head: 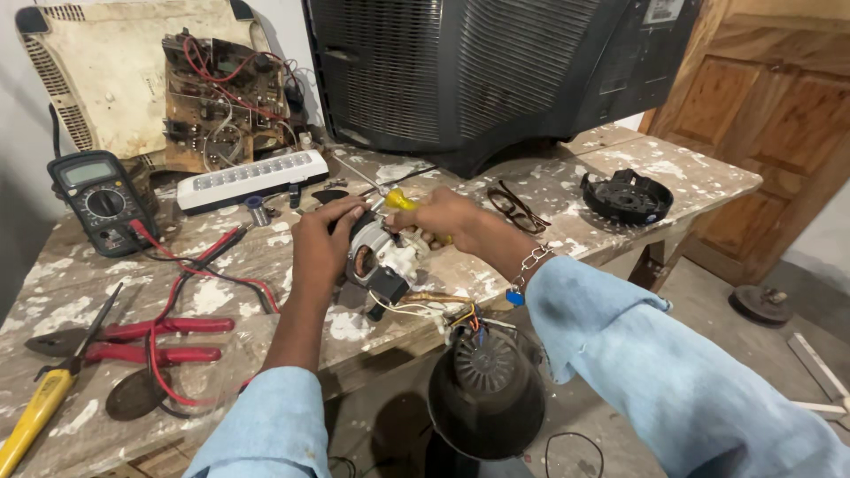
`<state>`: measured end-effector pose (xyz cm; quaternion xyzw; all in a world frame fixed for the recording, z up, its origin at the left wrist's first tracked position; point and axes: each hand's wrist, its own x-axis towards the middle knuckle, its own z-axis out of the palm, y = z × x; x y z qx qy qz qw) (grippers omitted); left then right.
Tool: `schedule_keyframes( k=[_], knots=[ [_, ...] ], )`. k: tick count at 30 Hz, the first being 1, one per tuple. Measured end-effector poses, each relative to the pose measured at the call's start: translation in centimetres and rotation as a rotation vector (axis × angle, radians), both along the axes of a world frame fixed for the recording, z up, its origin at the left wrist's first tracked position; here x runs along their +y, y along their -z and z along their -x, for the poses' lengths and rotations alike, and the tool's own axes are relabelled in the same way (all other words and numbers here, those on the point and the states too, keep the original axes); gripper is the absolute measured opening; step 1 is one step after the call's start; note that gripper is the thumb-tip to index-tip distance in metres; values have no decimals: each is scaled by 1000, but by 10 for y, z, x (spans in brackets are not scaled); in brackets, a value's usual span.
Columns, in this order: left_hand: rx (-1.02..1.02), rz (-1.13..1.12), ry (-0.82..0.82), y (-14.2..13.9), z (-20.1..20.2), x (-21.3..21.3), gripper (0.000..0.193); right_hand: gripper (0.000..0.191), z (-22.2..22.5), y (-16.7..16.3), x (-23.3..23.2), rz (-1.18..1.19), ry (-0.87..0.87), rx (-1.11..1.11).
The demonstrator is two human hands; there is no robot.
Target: The person holds a small electric motor component on a workbench and uses a yellow-handled screwdriver to work on it, repeatedly turning the screwdriver and repositioning the part with both hands. Nearby lie pliers, a multimeter, a power strip, and a disassembled appliance on the cluttered bench.
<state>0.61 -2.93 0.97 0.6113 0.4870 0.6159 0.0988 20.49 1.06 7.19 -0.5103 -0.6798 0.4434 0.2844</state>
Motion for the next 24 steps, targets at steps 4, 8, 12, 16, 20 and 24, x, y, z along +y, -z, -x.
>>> schedule_keyframes(
  k=[4, 8, 12, 16, 20, 24],
  knots=[
    [5, 1, -4, -1, -1, -3, 17, 32, 1, 5, 11, -55, -46, -8],
    [22, -19, 2, -5, -2, -4, 18, 32, -3, 15, 7, -502, -67, -117],
    [74, 189, -146, -7, -3, -7, 20, 30, -4, 13, 1, -1134, -181, -295],
    [13, 51, -58, -3, -3, -9, 23, 35, -4, 7, -5, -1045, -139, -295],
    [25, -48, -5, -1, -3, -3, 18, 51, -7, 4, -5, -607, 36, -412],
    [22, -50, 0, -1, -2, -2, 18, 48, -3, 15, -1, -317, 70, -171]
  ],
)
